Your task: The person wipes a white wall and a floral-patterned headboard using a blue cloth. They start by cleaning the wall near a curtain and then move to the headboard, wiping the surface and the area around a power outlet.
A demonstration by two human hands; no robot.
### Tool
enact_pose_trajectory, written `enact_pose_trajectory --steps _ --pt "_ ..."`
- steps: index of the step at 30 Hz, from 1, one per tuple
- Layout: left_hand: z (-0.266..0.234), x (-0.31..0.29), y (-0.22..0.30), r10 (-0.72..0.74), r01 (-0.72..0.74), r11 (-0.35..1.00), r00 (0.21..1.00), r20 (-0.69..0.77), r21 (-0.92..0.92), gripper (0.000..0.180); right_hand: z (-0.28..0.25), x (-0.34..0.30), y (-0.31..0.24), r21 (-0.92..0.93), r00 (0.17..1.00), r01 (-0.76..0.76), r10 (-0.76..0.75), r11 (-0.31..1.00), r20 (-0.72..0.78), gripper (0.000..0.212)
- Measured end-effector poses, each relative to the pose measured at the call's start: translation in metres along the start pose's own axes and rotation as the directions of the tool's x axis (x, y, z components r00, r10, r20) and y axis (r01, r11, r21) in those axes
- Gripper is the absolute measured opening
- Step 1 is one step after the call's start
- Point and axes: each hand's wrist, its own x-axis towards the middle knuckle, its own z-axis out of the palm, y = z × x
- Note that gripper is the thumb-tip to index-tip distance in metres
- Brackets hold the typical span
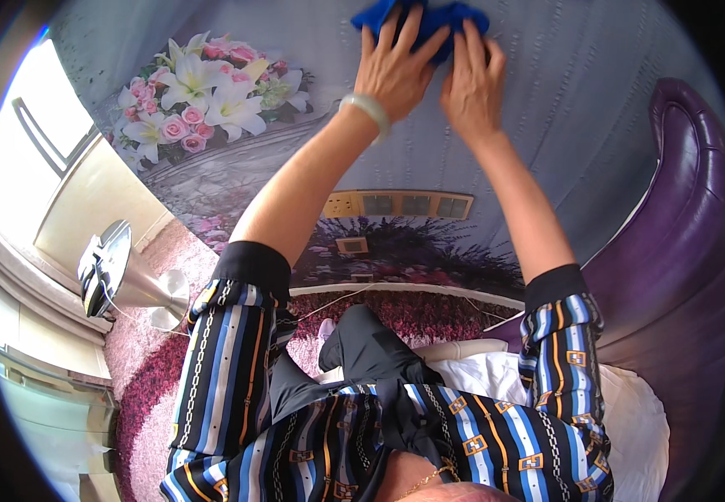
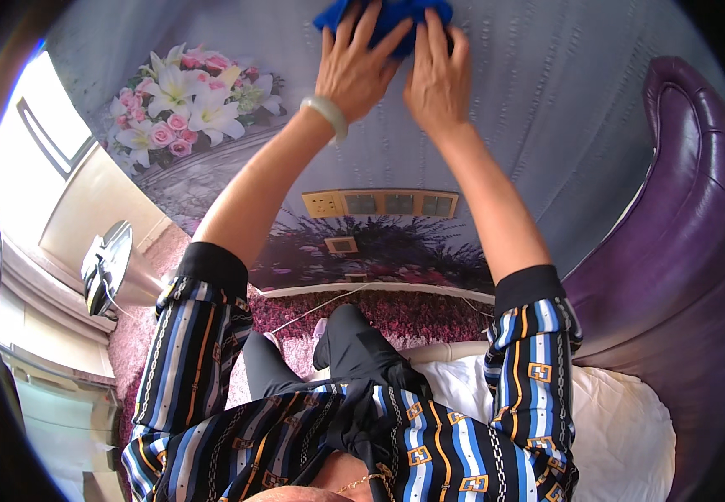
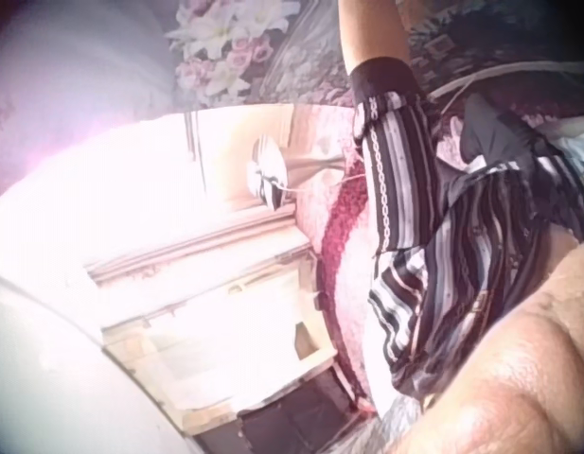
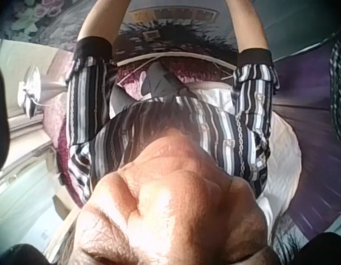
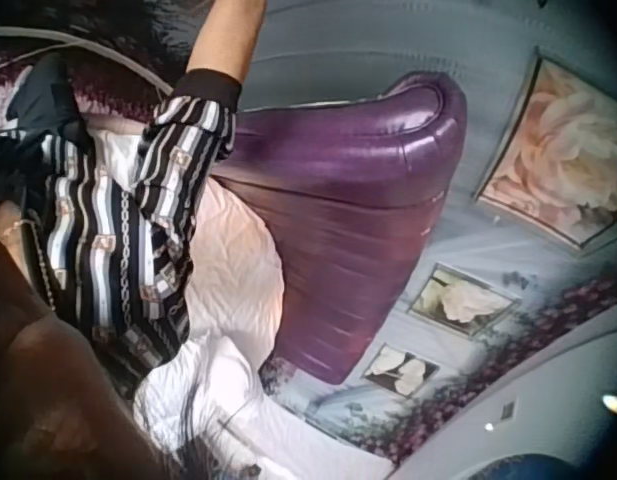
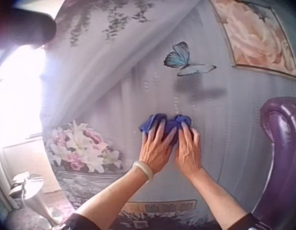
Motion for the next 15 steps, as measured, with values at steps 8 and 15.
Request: enact_pose_trajectory --steps 8,15 --pt "0.026 -0.076 0.038 0.083 -0.102 0.993 0.957 0.280 0.053 0.063 -0.001 -0.101 0.001 0.005 0.986 -0.039 0.037 0.999 0.160 0.052" --pt "0.032 -0.127 0.065 0.197 -0.099 0.970 0.853 0.484 -0.221 0.066 -0.017 -0.191 -0.018 0.096 0.892 -0.302 0.246 0.948 0.379 0.052"
